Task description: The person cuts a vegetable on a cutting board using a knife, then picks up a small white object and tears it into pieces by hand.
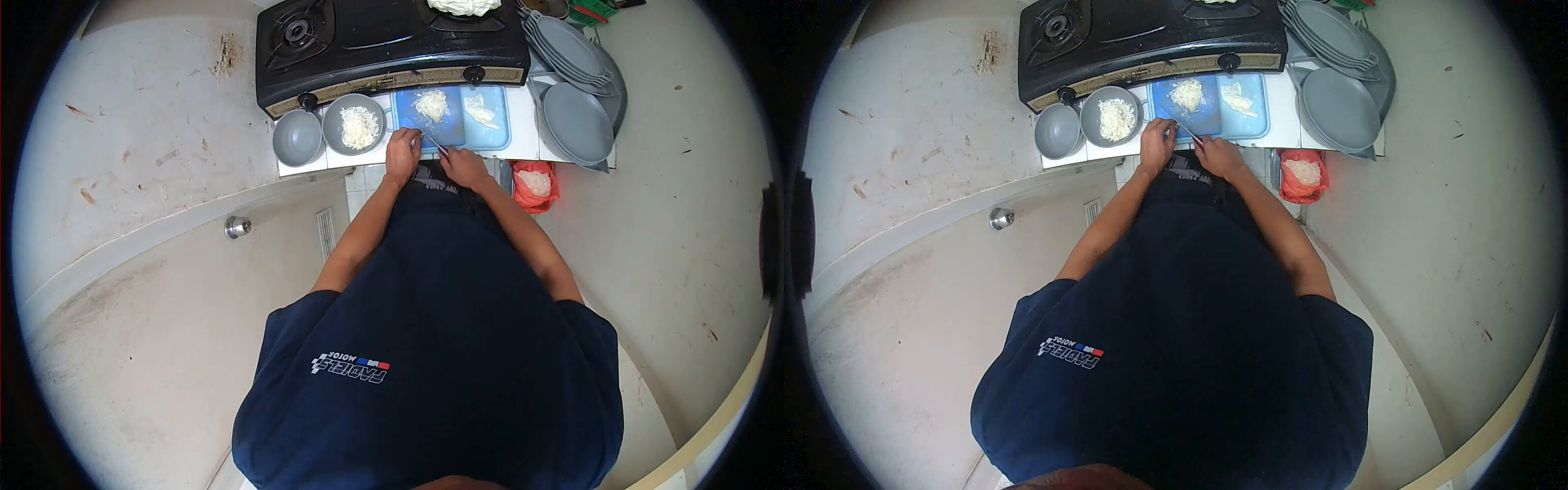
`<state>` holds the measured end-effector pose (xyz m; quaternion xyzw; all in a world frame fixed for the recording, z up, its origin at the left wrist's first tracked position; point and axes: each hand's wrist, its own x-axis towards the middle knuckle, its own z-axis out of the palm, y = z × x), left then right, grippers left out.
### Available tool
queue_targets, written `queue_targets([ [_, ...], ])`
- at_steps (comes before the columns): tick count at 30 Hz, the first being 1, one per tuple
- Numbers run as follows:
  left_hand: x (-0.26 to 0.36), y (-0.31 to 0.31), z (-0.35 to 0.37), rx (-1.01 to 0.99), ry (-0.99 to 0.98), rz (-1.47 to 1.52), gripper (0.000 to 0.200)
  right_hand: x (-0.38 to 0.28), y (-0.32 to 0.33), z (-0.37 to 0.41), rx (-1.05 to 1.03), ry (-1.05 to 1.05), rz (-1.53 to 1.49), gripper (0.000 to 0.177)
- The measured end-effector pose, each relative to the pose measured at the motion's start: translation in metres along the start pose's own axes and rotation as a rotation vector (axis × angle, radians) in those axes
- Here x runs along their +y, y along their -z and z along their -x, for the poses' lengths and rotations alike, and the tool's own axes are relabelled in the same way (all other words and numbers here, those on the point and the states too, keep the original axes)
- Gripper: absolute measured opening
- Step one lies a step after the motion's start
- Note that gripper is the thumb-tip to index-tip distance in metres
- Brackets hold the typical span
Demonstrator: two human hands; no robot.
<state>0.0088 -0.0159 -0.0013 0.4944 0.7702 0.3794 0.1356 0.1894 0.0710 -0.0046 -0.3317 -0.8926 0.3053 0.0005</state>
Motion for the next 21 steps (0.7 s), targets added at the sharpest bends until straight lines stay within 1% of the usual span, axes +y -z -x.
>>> queue_targets([
  [1,0.000,-0.001,0.000,0.011,-0.012,-0.011,0.010,0.002,0.000,0.000,0.000,0.000,0.001,0.041],
  [3,0.001,0.000,0.000,0.015,-0.014,-0.011,0.010,0.003,0.006,-0.003,-0.063,-0.029,0.017,0.040],
  [8,-0.001,-0.001,-0.001,0.026,-0.028,-0.027,0.009,-0.003,0.011,-0.011,-0.018,-0.070,0.006,0.040],
  [10,-0.001,-0.001,-0.001,0.008,-0.002,-0.006,0.010,-0.005,0.013,-0.012,-0.006,-0.081,-0.011,0.039],
  [12,0.000,-0.001,-0.001,0.009,0.001,-0.012,0.010,-0.005,0.011,-0.009,-0.056,-0.047,-0.049,0.040],
  [15,0.000,-0.001,-0.001,0.009,0.013,-0.012,0.011,-0.005,0.008,-0.001,-0.078,-0.035,-0.086,0.042],
  [21,0.001,-0.002,-0.001,-0.001,0.037,-0.022,0.011,0.002,-0.001,0.002,-0.033,0.002,-0.096,0.043],
])
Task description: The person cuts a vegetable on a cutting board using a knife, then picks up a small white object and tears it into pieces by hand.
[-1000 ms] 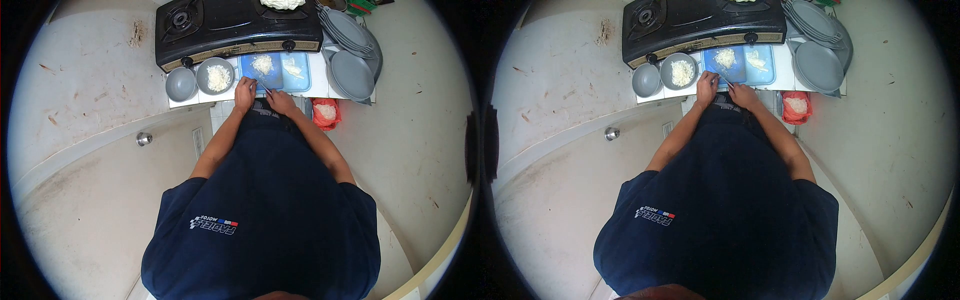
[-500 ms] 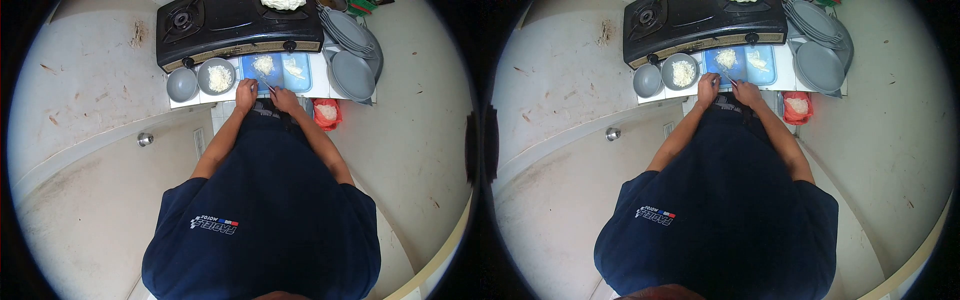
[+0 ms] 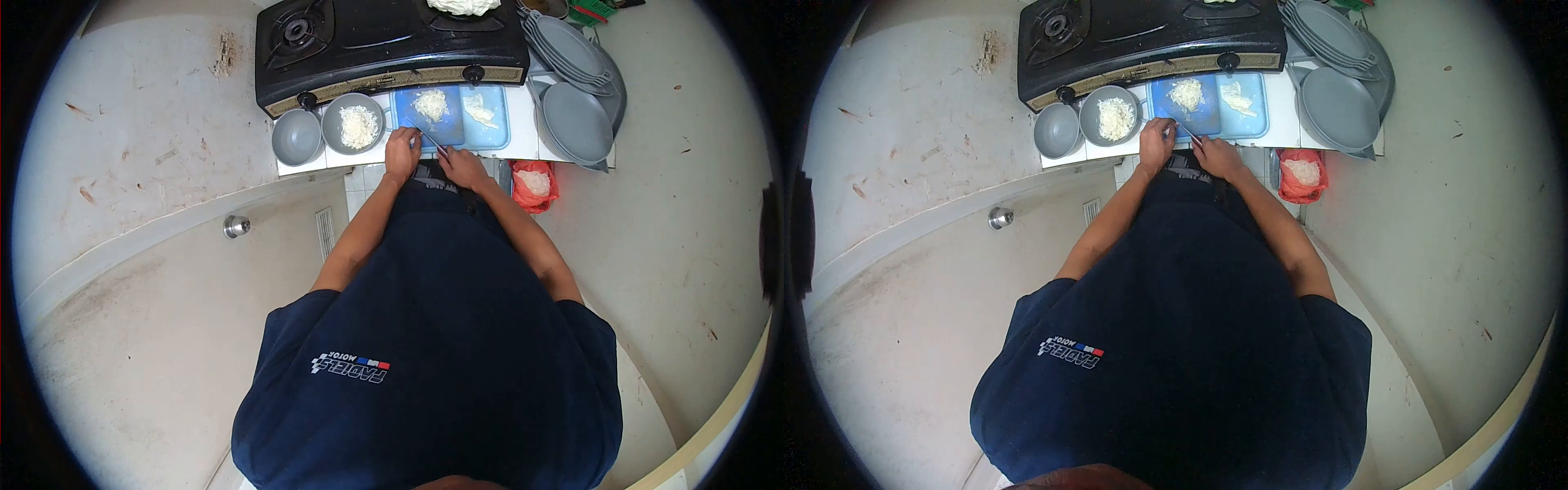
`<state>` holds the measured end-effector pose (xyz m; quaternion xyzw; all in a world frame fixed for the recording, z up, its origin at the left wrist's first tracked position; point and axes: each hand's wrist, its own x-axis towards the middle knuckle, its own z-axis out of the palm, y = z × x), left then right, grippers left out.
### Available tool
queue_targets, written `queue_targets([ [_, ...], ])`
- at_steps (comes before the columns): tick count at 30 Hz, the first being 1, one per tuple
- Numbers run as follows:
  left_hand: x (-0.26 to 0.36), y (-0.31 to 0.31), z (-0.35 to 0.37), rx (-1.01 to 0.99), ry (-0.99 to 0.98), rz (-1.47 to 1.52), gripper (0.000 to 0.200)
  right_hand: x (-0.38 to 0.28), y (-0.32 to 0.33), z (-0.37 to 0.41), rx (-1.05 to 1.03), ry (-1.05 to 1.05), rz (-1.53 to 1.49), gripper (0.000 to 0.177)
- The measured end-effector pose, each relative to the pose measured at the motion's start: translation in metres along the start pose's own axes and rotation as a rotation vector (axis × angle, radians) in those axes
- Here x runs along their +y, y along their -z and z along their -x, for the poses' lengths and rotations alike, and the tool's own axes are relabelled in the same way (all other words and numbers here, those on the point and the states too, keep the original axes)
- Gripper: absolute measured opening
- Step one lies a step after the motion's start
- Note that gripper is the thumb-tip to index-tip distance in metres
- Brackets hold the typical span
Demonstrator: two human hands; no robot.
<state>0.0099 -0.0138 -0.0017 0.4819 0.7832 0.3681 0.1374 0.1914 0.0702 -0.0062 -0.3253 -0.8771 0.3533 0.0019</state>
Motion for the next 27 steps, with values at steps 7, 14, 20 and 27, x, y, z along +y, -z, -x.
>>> queue_targets([
  [7,-0.001,0.000,0.000,0.002,-0.015,-0.020,0.012,-0.008,0.000,-0.015,-0.029,-0.010,0.067,0.041],
  [14,-0.003,-0.002,0.002,-0.005,0.017,-0.030,0.012,-0.003,0.002,0.000,0.032,0.005,0.100,0.038],
  [20,0.003,0.001,0.002,-0.001,0.046,-0.056,0.011,-0.011,0.005,-0.015,-0.066,-0.046,0.099,0.041],
  [27,0.002,-0.001,0.002,0.021,0.022,-0.049,0.011,0.003,0.006,-0.006,0.000,-0.006,0.052,0.038],
])
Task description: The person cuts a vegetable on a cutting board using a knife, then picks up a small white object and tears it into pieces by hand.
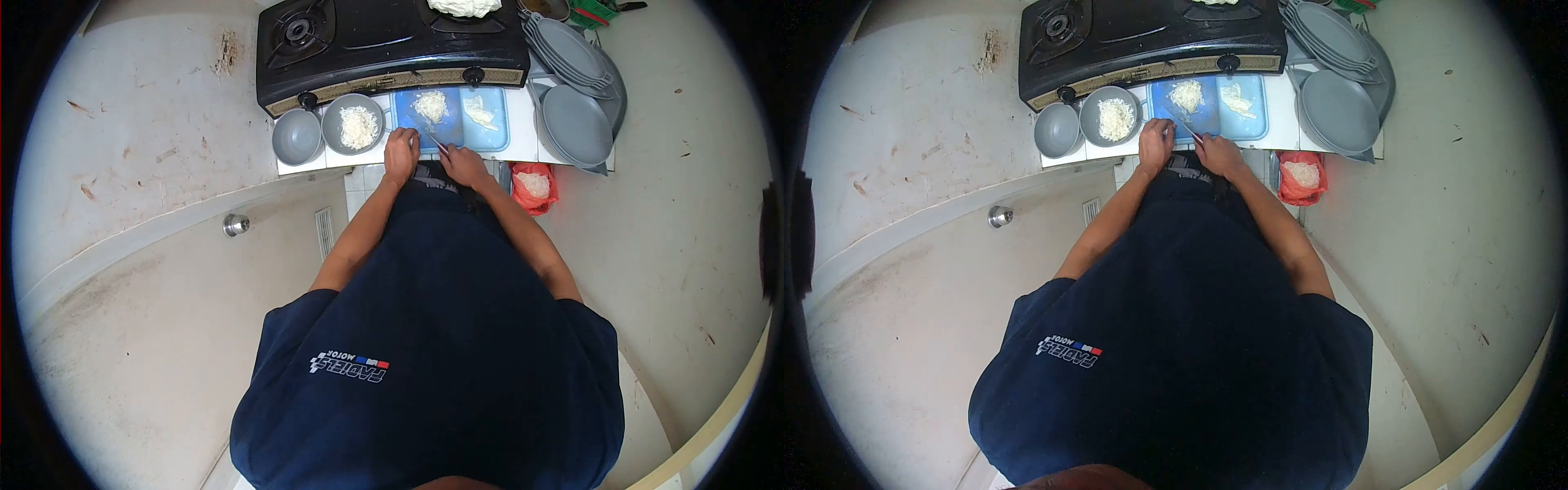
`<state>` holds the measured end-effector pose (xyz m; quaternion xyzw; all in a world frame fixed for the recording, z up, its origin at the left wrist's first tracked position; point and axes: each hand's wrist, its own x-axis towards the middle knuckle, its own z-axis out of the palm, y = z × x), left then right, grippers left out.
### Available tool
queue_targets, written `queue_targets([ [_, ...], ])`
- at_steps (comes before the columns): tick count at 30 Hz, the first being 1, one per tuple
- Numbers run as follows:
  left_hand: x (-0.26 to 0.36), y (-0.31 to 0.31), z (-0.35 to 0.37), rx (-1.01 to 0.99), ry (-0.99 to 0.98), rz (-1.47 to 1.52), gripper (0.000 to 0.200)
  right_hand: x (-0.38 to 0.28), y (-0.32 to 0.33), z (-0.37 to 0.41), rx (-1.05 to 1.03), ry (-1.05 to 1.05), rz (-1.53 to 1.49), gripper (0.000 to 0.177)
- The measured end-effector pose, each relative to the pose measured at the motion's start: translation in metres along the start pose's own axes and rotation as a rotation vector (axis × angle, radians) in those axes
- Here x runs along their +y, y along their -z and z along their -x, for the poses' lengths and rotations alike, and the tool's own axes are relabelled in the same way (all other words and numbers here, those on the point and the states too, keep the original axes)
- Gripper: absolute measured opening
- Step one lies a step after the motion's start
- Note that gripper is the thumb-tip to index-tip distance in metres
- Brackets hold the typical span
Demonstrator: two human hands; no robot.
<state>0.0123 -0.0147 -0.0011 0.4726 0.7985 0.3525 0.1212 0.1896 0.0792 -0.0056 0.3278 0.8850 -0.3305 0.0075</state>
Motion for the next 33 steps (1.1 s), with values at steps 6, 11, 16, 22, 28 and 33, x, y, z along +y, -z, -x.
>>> queue_targets([
  [6,0.000,0.000,0.000,0.019,-0.024,-0.013,0.010,-0.007,0.003,0.008,0.000,0.021,-0.018,0.040],
  [11,-0.001,0.001,-0.001,0.010,-0.020,-0.008,0.009,-0.008,-0.003,0.002,0.005,0.029,-0.023,0.040],
  [16,0.005,0.006,0.000,0.029,-0.047,-0.045,0.009,-0.012,-0.008,-0.008,-0.007,0.025,-0.004,0.040],
  [22,0.001,-0.001,0.002,0.015,0.083,0.112,0.011,-0.010,-0.002,0.005,-0.006,-0.001,0.030,0.038],
  [28,-0.002,-0.001,0.003,-0.012,0.052,0.075,0.013,-0.014,-0.010,-0.013,-0.004,-0.014,0.024,0.039],
  [33,-0.003,0.001,0.003,-0.002,0.025,0.093,0.013,-0.005,-0.005,-0.007,-0.003,-0.092,0.010,0.040],
])
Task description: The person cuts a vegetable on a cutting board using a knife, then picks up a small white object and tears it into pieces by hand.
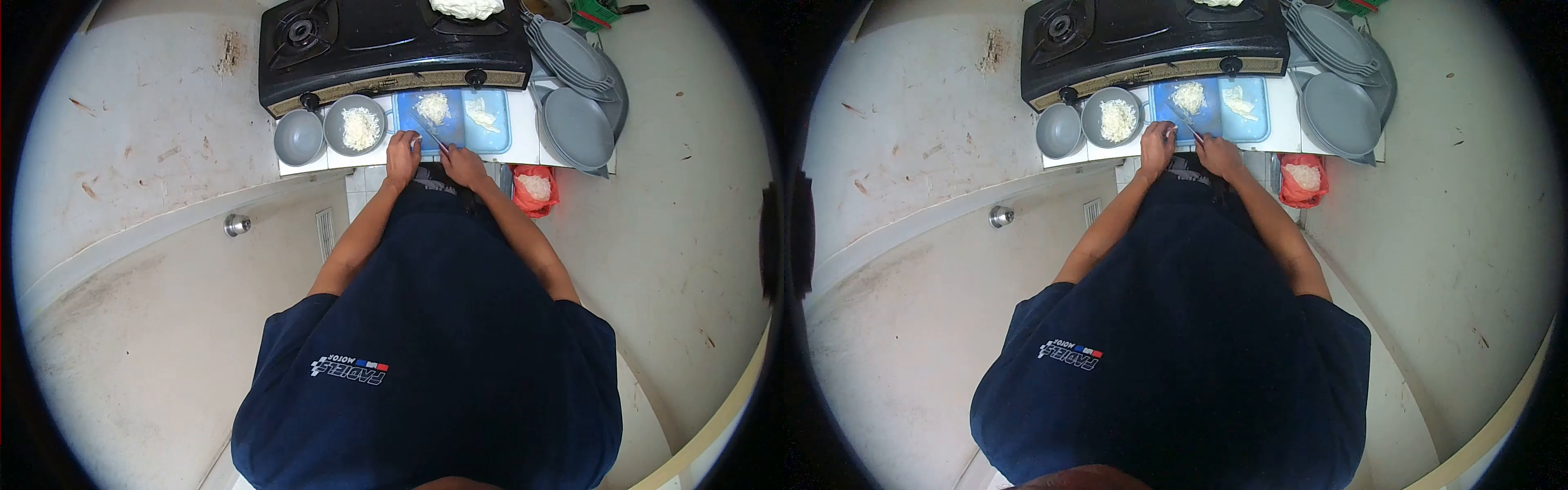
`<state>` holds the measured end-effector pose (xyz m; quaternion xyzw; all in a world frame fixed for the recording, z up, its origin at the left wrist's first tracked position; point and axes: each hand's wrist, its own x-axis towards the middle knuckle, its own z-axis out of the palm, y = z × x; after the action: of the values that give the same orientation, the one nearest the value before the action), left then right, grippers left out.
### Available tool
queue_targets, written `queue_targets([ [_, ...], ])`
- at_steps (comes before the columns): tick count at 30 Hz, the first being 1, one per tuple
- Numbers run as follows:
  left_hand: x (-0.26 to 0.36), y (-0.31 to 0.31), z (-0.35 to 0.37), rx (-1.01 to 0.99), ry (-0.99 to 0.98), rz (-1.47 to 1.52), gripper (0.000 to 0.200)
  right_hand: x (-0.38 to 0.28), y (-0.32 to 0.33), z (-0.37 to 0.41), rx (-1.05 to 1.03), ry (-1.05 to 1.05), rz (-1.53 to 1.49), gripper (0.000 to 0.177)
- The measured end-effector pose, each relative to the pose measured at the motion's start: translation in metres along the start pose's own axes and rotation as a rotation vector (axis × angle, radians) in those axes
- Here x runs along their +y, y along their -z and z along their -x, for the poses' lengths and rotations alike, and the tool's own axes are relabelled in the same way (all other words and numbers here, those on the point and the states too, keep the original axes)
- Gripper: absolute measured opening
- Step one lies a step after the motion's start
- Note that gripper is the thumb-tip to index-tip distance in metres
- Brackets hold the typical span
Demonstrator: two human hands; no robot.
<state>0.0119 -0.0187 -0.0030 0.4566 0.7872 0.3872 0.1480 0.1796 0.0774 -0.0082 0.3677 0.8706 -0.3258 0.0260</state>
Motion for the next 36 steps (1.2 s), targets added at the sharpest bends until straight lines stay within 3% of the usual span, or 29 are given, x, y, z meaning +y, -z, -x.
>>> queue_targets([
  [7,-0.002,-0.001,-0.004,-0.024,0.029,0.016,0.010,-0.005,0.008,0.009,-0.063,0.038,-0.023,0.041],
  [27,-0.005,0.001,-0.006,0.000,0.039,0.058,0.005,-0.007,-0.002,0.009,0.029,0.110,0.032,0.039],
  [36,-0.001,0.003,-0.006,-0.001,0.047,0.045,0.007,-0.009,0.007,0.005,-0.057,0.030,0.054,0.041],
])
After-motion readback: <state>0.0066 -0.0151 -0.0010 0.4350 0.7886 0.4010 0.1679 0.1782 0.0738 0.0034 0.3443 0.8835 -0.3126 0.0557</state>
